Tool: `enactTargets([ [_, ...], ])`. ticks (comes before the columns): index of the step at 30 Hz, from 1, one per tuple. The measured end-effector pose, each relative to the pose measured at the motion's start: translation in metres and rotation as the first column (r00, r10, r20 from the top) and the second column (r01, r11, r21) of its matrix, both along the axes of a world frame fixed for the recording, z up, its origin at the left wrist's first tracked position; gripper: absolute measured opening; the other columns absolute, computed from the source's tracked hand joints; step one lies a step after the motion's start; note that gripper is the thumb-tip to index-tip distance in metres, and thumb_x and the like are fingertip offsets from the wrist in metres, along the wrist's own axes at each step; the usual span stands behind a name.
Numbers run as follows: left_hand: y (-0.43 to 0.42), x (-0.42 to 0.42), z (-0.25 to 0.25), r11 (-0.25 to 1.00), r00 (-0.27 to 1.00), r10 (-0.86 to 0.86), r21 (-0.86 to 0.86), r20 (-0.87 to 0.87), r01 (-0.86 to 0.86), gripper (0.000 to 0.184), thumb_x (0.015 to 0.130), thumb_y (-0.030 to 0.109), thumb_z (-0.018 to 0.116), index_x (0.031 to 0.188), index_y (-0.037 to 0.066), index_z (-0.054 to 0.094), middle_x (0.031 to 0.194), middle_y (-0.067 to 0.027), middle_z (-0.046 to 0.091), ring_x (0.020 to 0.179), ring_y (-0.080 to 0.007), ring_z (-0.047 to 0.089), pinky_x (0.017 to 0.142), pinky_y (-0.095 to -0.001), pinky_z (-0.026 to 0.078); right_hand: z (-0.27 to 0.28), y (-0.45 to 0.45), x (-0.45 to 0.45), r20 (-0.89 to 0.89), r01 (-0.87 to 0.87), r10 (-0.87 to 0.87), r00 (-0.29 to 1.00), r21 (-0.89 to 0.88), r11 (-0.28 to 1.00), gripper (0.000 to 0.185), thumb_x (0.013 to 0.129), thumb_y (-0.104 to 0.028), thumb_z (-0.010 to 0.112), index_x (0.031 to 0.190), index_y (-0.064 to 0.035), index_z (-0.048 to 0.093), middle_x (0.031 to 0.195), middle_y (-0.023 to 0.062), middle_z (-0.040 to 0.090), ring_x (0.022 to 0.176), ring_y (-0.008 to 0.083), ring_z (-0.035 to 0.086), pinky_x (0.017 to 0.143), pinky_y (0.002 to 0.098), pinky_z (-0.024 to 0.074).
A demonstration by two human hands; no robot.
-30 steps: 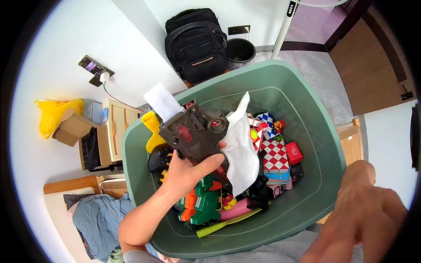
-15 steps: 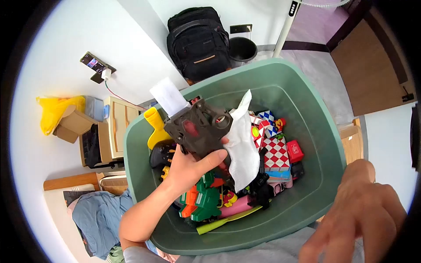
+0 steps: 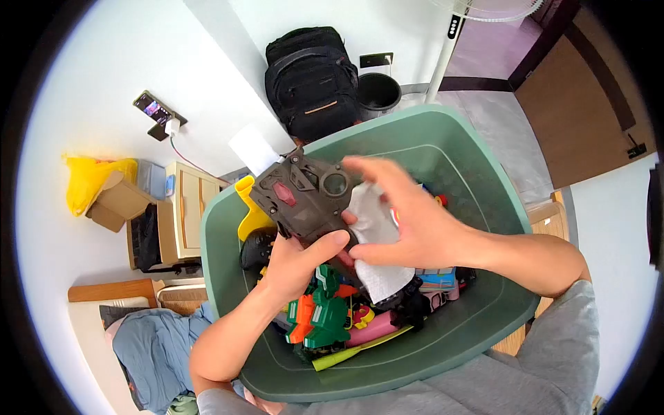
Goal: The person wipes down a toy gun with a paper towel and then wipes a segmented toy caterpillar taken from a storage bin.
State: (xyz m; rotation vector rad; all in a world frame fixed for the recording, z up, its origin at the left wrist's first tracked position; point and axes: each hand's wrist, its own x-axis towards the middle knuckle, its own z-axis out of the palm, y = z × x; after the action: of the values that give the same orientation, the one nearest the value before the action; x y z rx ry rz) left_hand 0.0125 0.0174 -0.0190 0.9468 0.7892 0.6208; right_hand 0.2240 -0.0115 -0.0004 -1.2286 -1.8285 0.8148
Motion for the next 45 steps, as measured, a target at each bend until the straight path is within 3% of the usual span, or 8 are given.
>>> enactTargets([
  [2, 0.001, 0.0, 0.0, 0.999, 0.999, -0.023, 0.025, 0.028, 0.022, 0.036, 0.084, 0.014, 0.068, 0.114, 0.002, 0.054, 0.107, -0.007, 0.06, 0.086, -0.0154, 0.061, 0.074, -0.0297, 0.051, -0.011, -0.001, -0.007, -0.227, -0.235, 0.184, 0.956, -0.223, 0.946, 0.078, 0.077, -0.024, 0.07, 0.139, -0.0002, 0.029, 0.12, 0.0206, 0.053, 0.114, 0.0329, 0.051, 0.098, 0.0395, 0.0386],
  [9, -0.001, -0.003, -0.009, 0.999, 0.997, 0.044, 0.009, 0.06, -0.044, 0.036, 0.085, 0.018, 0.068, 0.115, 0.003, 0.053, 0.105, -0.0059, 0.06, 0.092, -0.014, 0.059, 0.081, -0.0298, 0.049, -0.017, 0.005, 0.001, -0.024, -0.327, 0.336, 0.942, -0.302, 0.895, 0.076, 0.085, -0.04, 0.063, 0.14, 0.0007, 0.029, 0.122, 0.0228, 0.053, 0.113, 0.0311, 0.054, 0.092, 0.0371, 0.0435],
  [13, 0.0, 0.001, -0.005, 0.995, 0.991, 0.044, -0.094, 0.129, -0.032, 0.04, 0.087, 0.019, 0.067, 0.12, 0.004, 0.051, 0.107, -0.0061, 0.059, 0.096, -0.0147, 0.058, 0.086, -0.0306, 0.047, -0.018, 0.0, -0.004, -0.237, -0.375, 0.302, 0.923, -0.391, 0.841, 0.076, 0.086, -0.044, 0.062, 0.138, 0.0036, 0.033, 0.115, 0.0242, 0.056, 0.105, 0.0302, 0.058, 0.086, 0.036, 0.0455],
  [23, 0.002, 0.008, -0.013, 0.98, 0.986, 0.163, -0.123, 0.033, -0.158, 0.037, 0.092, 0.036, 0.058, 0.115, 0.007, 0.056, 0.097, -0.0043, 0.062, 0.094, -0.0144, 0.058, 0.086, -0.0365, 0.046, -0.023, 0.004, 0.001, -0.194, -0.455, 0.413, 0.89, -0.458, 0.764, 0.04, 0.093, -0.042, 0.053, 0.099, -0.0033, 0.063, 0.09, 0.0096, 0.064, 0.082, 0.0165, 0.059, 0.074, 0.033, 0.0468],
  [31, 0.003, 0.001, -0.001, 0.988, 0.975, 0.141, -0.093, 0.173, -0.126, 0.041, 0.094, 0.035, 0.053, 0.122, 0.005, 0.052, 0.107, -0.0065, 0.06, 0.102, -0.0172, 0.056, 0.092, -0.0372, 0.042, -0.027, 0.0, -0.006, -0.6, -0.486, -0.08, 0.796, -0.712, 0.506, 0.058, 0.091, -0.055, 0.05, 0.119, -0.0037, 0.056, 0.105, 0.0071, 0.061, 0.09, 0.0112, 0.059, 0.075, 0.0272, 0.0492],
  [39, 0.0, -0.006, 0.009, 0.989, 0.923, 0.04, 0.116, 0.382, -0.091, 0.058, 0.089, 0.039, 0.058, 0.133, 0.005, 0.043, 0.135, -0.0107, 0.041, 0.119, -0.0196, 0.046, 0.105, -0.039, 0.033, -0.014, -0.005, -0.006, -0.768, -0.741, -0.029, 0.64, -0.627, 0.24, 0.059, 0.091, -0.061, 0.042, 0.11, -0.0079, 0.06, 0.095, 0.0045, 0.063, 0.082, 0.0109, 0.061, 0.07, 0.0271, 0.0518],
  [43, -0.001, -0.001, 0.007, 0.99, 0.937, 0.068, 0.095, 0.341, -0.107, 0.072, 0.084, 0.047, 0.062, 0.136, 0.003, 0.038, 0.132, -0.0103, 0.044, 0.12, -0.0199, 0.044, 0.105, -0.037, 0.033, -0.017, -0.01, -0.012, -0.279, -0.381, 0.292, 0.915, -0.358, 0.852, 0.063, 0.093, -0.059, 0.039, 0.1, 0.0009, 0.057, 0.08, 0.0125, 0.063, 0.071, 0.0216, 0.062, 0.065, 0.0346, 0.0482],
  [45, -0.001, 0.0, -0.002, 0.998, 0.948, 0.003, 0.065, 0.32, -0.025, 0.071, 0.083, 0.045, 0.064, 0.135, 0.003, 0.038, 0.129, -0.0088, 0.047, 0.117, -0.0189, 0.047, 0.103, -0.035, 0.034, -0.021, -0.009, -0.011, -0.15, -0.34, 0.31, 0.939, -0.258, 0.904, 0.062, 0.094, -0.057, 0.038, 0.1, 0.0029, 0.054, 0.078, 0.0176, 0.062, 0.07, 0.0294, 0.063, 0.066, 0.0397, 0.0475],
])
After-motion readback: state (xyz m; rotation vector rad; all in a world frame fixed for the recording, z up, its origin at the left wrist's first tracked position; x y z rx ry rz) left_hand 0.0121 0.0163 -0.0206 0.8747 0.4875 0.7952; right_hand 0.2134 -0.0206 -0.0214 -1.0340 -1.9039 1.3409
